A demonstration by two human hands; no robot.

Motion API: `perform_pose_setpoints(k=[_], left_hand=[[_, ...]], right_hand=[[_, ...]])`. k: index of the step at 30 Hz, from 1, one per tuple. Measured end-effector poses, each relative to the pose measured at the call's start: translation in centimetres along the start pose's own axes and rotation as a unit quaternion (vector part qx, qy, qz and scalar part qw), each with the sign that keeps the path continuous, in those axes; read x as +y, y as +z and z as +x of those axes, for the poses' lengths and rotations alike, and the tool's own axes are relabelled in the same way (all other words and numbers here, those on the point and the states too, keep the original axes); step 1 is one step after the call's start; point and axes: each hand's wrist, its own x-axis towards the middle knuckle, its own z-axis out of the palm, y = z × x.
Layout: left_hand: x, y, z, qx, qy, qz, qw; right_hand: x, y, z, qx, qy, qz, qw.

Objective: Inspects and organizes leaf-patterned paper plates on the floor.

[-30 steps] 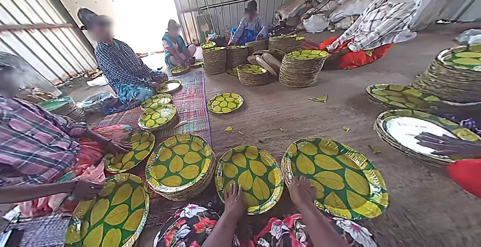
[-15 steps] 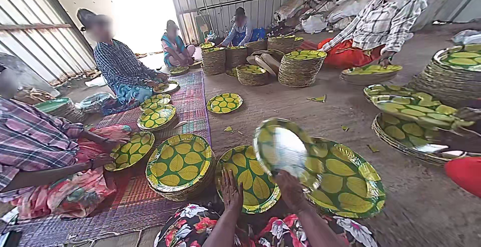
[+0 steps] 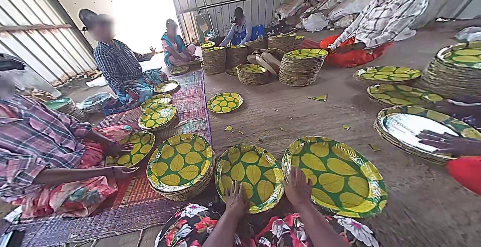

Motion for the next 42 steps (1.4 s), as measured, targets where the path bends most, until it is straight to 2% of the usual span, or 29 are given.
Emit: perform_pose_setpoints(k=[2, 4, 6, 10, 12, 14, 15, 17, 18, 19, 20, 21, 22, 23, 25, 26, 28, 30, 32, 33, 35, 37, 40, 42], left_hand=[[0.1, -0.2, 0.0, -0.003, -0.001, -0.002, 1.0], [0.0, -0.2, 0.1, -0.002, -0.001, -0.003, 1.0], [0.1, -0.1, 0.2, -0.005, 0.0, -0.004, 1.0], [0.1, -0.6, -0.1, -0.011, -0.001, -0.012, 1.0], [0.2, -0.6, -0.1, 0.015, -0.003, -0.041, 0.999], [0.3, -0.5, -0.2, 0.128, 0.003, -0.095, 0.987], [0.4, -0.4, -0.3, 0.22, 0.013, -0.117, 0.968], [0.4, -0.5, 0.3, 0.416, 0.037, -0.124, 0.9], [0.3, -0.9, 0.5, 0.471, 0.037, -0.119, 0.873], [0.2, -1.2, 0.5, 0.485, 0.03, -0.113, 0.867], [-0.1, -1.5, 0.3, 0.456, 0.019, -0.105, 0.883], [-0.2, -1.8, -0.2, 0.388, 0.006, -0.099, 0.917], [-0.3, -1.9, -0.5, 0.29, -0.01, -0.088, 0.953], [-0.4, -1.9, -0.6, 0.188, -0.021, -0.069, 0.979], [-0.3, -1.0, -0.2, 0.037, -0.015, -0.012, 0.999], [0.0, -0.5, -0.2, 0.014, -0.009, 0.001, 1.0], [0.6, -0.4, -0.3, 0.008, -0.006, 0.0, 1.0], [0.6, -0.4, -0.3, 0.012, -0.002, -0.007, 1.0], [0.5, -0.6, -0.4, 0.012, -0.001, -0.013, 1.0], [0.3, -0.6, -0.4, 0.012, -0.001, -0.014, 1.0], [0.2, -0.6, -0.4, 0.013, 0.001, -0.016, 1.0], [0.2, -0.6, -0.3, 0.008, 0.0, -0.013, 1.0], [0.2, -0.7, -0.3, 0.009, 0.001, -0.016, 1.0], [0.3, -0.7, -0.2, 0.01, -0.001, -0.022, 1.0]], right_hand=[[0.7, -0.4, 0.8, -0.057, 0.083, -0.033, 0.994], [0.7, -0.6, 1.0, -0.102, 0.108, -0.042, 0.988], [0.6, -0.6, 1.1, -0.1, 0.109, -0.044, 0.988], [1.3, -0.6, 1.1, -0.025, 0.09, -0.029, 0.995], [1.5, -0.8, 0.8, 0.084, 0.037, -0.019, 0.996], [1.1, -0.6, 0.4, 0.189, -0.085, 0.005, 0.978], [0.7, -0.4, 0.0, 0.199, -0.153, 0.025, 0.968], [-0.3, 0.7, -1.0, 0.143, -0.268, 0.046, 0.952], [-1.0, 1.4, -1.5, 0.077, -0.305, 0.045, 0.948], [-1.5, 2.4, -1.8, 0.017, -0.337, 0.035, 0.941], [-1.9, 3.4, -2.0, -0.055, -0.355, 0.012, 0.933], [-2.3, 4.0, -2.0, -0.141, -0.357, -0.021, 0.923], [-2.6, 4.2, -1.8, -0.228, -0.339, -0.055, 0.911], [-2.7, 4.2, -1.6, -0.278, -0.316, -0.074, 0.904], [-2.2, 3.2, -1.1, -0.291, -0.264, -0.069, 0.917], [-1.5, 2.6, -1.0, -0.262, -0.234, -0.053, 0.935], [-0.6, 1.2, -0.8, -0.147, -0.155, -0.043, 0.976], [-0.3, 0.0, -0.4, -0.055, -0.043, -0.036, 0.997], [0.3, -0.2, 0.2, -0.037, 0.045, -0.021, 0.998], [0.5, -0.1, 0.4, -0.056, 0.072, -0.022, 0.996], [0.6, 0.0, 0.8, -0.102, 0.102, -0.047, 0.988], [0.5, -0.1, 1.0, -0.108, 0.109, -0.056, 0.987], [1.0, -0.8, 0.9, -0.081, 0.103, -0.038, 0.991], [1.2, -1.2, 0.8, -0.019, 0.091, -0.019, 0.995]])
